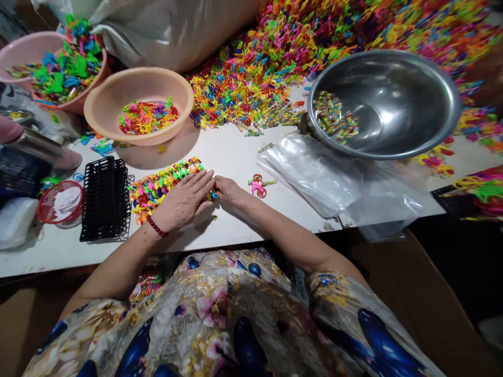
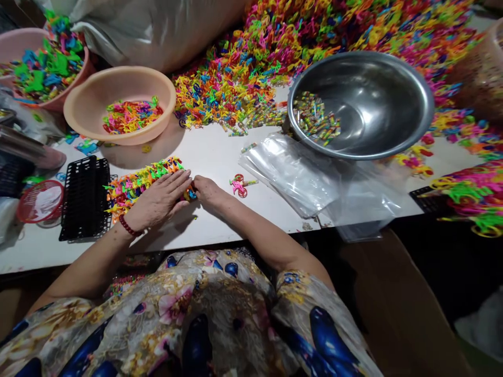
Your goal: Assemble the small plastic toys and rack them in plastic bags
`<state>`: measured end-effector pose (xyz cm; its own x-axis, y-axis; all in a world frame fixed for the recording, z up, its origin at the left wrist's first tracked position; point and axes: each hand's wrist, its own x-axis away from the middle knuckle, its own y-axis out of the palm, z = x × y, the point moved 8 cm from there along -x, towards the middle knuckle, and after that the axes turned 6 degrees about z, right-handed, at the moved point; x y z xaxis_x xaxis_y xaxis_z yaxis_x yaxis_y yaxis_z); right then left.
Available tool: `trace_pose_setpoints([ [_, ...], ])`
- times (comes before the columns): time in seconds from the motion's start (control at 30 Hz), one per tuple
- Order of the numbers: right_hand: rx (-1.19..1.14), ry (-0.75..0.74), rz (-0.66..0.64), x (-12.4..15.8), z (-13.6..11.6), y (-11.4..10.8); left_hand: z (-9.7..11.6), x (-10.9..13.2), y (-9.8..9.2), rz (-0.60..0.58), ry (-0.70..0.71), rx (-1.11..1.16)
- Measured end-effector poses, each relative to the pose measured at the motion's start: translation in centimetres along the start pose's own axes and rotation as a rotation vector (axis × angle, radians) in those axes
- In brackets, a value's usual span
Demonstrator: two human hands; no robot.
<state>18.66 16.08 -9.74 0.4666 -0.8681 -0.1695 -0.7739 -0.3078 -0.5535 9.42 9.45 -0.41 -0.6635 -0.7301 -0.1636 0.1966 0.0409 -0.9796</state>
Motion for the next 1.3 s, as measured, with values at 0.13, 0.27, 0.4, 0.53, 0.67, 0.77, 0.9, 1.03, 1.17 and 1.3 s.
trace_pose_setpoints([
  [0.13,0.027,-0.032,-0.054,0.2,-0.4,0.4,0.0,-0.3,0.4,0.0,-0.022,-0.006],
  [0.27,-0.024,0.021,0.068,1.7,-1.3,-0.8,0.0,0.1,-1.2,0.08,-0.021,0.1],
  [0.4,-0.192,0.163,0.304,5.8,-1.3,-2.8,-3.3,4.2,-6.2,0.415,-0.271,0.213],
  [0.53,-0.614,0.442,0.294,9.6,-0.4,-0.6,-8.9,10.6,-7.6,0.625,-0.627,0.126],
  [0.67,-0.98,0.57,0.161,9.5,-1.1,2.8,-12.7,12.7,-3.9,0.506,-0.774,0.174],
  [0.77,-1.022,0.564,0.261,6.7,-0.3,2.0,-12.4,12.5,-2.3,0.502,-0.803,0.193],
  [0.9,-0.946,0.499,0.443,1.8,1.5,-2.1,-8.3,11.5,-1.5,0.46,-0.808,0.2],
  [1.03,-0.482,0.402,0.544,0.6,1.7,-6.5,-4.1,10.3,-0.5,0.385,-0.773,0.29],
  [1.17,-0.031,0.205,0.42,5.0,-0.8,-6.2,-3.1,11.1,0.1,0.439,-0.854,0.345],
  [1.3,0.16,0.054,0.249,10.4,-3.1,-2.3,-3.7,12.8,1.1,0.552,-0.921,0.379],
])
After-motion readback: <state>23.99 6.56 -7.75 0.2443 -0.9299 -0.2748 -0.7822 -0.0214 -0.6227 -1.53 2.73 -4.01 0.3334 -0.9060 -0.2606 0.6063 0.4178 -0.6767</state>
